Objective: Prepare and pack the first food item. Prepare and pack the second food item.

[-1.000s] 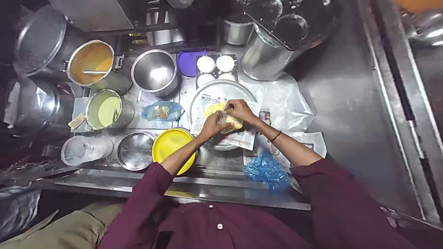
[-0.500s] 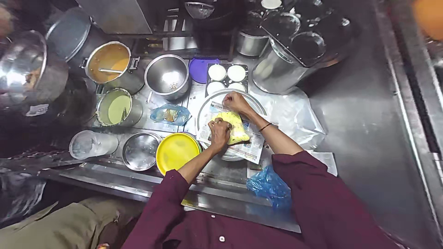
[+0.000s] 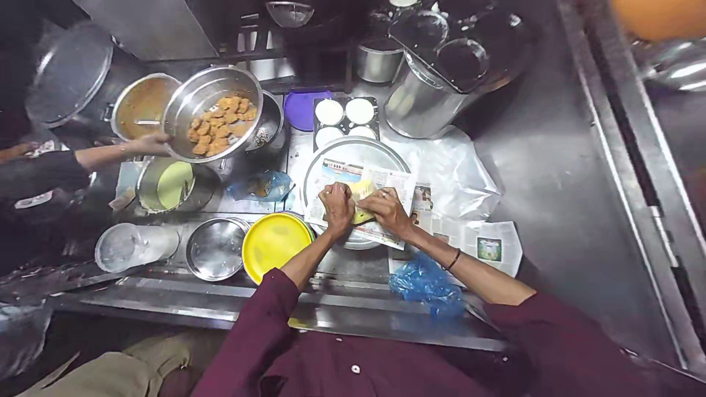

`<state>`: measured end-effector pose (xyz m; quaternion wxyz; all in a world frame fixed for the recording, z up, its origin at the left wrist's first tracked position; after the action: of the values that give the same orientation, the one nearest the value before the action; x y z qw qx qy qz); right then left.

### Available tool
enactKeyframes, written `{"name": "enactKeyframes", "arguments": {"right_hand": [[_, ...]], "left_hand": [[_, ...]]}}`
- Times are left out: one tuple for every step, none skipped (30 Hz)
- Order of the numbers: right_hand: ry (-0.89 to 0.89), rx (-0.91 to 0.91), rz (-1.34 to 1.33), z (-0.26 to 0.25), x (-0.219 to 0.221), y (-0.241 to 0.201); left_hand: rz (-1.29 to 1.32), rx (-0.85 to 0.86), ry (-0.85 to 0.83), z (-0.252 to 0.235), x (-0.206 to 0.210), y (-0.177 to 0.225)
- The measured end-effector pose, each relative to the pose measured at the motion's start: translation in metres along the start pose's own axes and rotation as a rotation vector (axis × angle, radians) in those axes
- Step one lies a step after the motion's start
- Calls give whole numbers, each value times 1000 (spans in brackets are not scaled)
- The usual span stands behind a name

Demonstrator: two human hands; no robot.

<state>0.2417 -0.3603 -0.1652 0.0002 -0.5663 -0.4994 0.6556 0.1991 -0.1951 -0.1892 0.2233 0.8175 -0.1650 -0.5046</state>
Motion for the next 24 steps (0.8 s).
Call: {"name": "enactKeyframes", "arguments": {"right_hand": [[21, -11, 28, 8, 4, 2], [41, -29, 53, 16, 8, 4], [53, -47, 77, 22, 10, 5], [53, -64, 99, 27, 12, 6], [58, -78, 120, 30, 13, 6], [67, -91, 134, 33, 14, 6], [74, -110, 149, 34, 15, 6], [82, -130, 166, 35, 15, 5], [85, -151, 181, 35, 15, 4], [85, -169, 195, 37, 16, 4], [87, -184, 206, 39, 17, 5], [95, -197, 211, 39, 18, 6], [102, -202, 209, 41, 18, 7], [95, -201, 208, 41, 17, 8], [74, -203, 195, 40, 16, 8], [42, -198, 165, 38, 14, 8], [22, -173, 103, 35, 9, 9], [46, -118, 23, 30, 0, 13], [130, -24, -23, 26, -11, 19], [233, 132, -23, 22, -23, 27], [300, 344, 0, 18, -34, 39], [316, 580, 24, 13, -43, 55], [300, 807, 19, 12, -49, 75], [278, 987, -29, 14, -51, 95]], "left_hand": [[-18, 3, -14, 0, 0, 0], [-35, 8, -30, 0, -1, 0], [-40, 19, -43, -1, -2, -1], [-36, 33, -59, -1, -2, -1], [-24, 57, -76, -1, -1, 0], [2, 94, -96, -1, -1, 1], [35, 132, -118, -2, 1, 1], [59, 161, -152, -3, 2, 1], [77, 190, -195, -7, 1, 2], [79, 233, -251, -11, -2, 3], [76, 294, -317, -14, -7, 5], [74, 375, -386, -16, -13, 8], [68, 471, -463, -12, -20, 12], [37, 566, -535, -5, -24, 15], [7, 640, -596, 4, -26, 16], [-19, 685, -633, 13, -26, 14], [-25, 699, -645, 21, -25, 12], [-17, 690, -634, 25, -23, 9], [-6, 672, -613, 25, -22, 7], [-8, 652, -589, 25, -21, 6], [-18, 640, -571, 24, -21, 7], [-31, 638, -556, 23, -20, 8], [-42, 644, -539, 23, -18, 9], [-47, 652, -522, 24, -17, 9]]}}
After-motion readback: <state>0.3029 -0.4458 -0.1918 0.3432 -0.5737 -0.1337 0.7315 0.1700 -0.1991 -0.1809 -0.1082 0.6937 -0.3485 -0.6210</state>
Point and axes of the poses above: each hand's wrist, its own z-axis away from the middle knuckle, its own x-axis out of the palm, y = z × x, the point moved 5 cm from there along -z, towards the middle knuckle, and after that the axes turned 13 degrees about x, right-handed, at the moved point
